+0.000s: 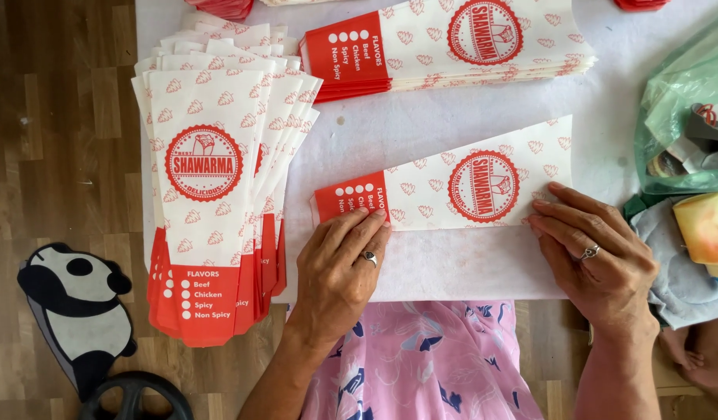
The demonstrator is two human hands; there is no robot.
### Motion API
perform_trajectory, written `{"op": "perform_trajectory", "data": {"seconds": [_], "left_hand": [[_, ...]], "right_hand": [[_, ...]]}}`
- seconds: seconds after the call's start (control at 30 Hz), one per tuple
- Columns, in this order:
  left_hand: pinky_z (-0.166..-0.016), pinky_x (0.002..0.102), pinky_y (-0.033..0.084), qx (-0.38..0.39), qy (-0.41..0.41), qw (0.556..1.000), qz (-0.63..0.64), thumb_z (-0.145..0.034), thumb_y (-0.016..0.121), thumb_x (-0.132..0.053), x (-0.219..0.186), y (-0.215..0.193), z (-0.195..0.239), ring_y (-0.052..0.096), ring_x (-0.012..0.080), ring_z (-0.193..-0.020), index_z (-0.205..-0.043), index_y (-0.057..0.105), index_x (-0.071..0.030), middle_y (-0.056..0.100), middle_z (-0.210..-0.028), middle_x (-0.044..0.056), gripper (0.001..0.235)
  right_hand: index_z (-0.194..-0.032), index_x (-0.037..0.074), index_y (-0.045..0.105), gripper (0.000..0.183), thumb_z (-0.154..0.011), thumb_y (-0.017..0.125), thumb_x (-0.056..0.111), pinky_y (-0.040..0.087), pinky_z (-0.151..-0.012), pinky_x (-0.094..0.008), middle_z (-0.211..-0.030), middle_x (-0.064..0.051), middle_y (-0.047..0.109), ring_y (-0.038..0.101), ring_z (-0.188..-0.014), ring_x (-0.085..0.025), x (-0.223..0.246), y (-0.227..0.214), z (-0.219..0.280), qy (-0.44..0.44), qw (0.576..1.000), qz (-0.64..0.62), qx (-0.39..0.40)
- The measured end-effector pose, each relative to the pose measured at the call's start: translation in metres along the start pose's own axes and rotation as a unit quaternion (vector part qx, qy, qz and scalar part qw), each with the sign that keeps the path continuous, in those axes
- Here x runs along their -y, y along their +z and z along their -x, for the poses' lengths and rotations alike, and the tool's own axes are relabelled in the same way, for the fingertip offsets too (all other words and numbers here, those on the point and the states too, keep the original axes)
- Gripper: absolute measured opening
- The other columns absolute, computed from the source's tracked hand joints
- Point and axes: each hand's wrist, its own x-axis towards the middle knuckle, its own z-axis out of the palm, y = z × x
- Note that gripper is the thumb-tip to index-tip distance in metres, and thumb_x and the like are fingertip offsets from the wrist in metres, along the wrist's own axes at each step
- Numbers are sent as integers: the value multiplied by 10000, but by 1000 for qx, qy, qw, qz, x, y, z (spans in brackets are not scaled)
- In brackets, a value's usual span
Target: Applying glue to paper bags and stacking them neatly on a table.
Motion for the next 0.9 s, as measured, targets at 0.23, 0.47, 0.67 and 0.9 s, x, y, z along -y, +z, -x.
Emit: {"op": "perform_trajectory", "data": {"seconds": [0.23,0.47,0.67,0.9], "left_hand": [[-974,429,618,78,-26,996,-28,-981,714,55,-5,-9,9,720,321,-1114,-1185,721,1,739,-1209,173,212],[-1044,497,558,139,-38,988,-49,-993,762,-339,-14,-11,9,643,354,-1164,-1273,696,-127,670,-1245,185,358],[-1044,474,549,141,-39,988,-52,-973,785,-331,-15,-9,8,620,317,-1117,-1247,694,-133,644,-1224,149,350],[-958,482,597,76,-79,994,-5,-974,790,-210,-16,-2,14,664,347,-1092,-1230,739,-109,689,-1174,158,279]], "right_hand": [[-1191,-27,722,192,-1000,744,-36,579,-1046,-484,-1189,-228,721,713,-1213,-468,0,-2,4,20,999,27,39],[-1160,62,773,209,-976,725,150,505,-1065,-461,-1228,-189,679,657,-1218,-411,0,0,-10,40,997,13,71],[-1116,-16,665,150,-993,707,59,517,-953,-485,-1186,-229,659,616,-1058,-414,-1,30,-55,-56,994,-75,54],[-1481,-21,480,653,-976,659,353,362,-1208,-575,-1476,-207,526,451,-1406,-438,-9,28,-57,-13,985,17,171]]}}
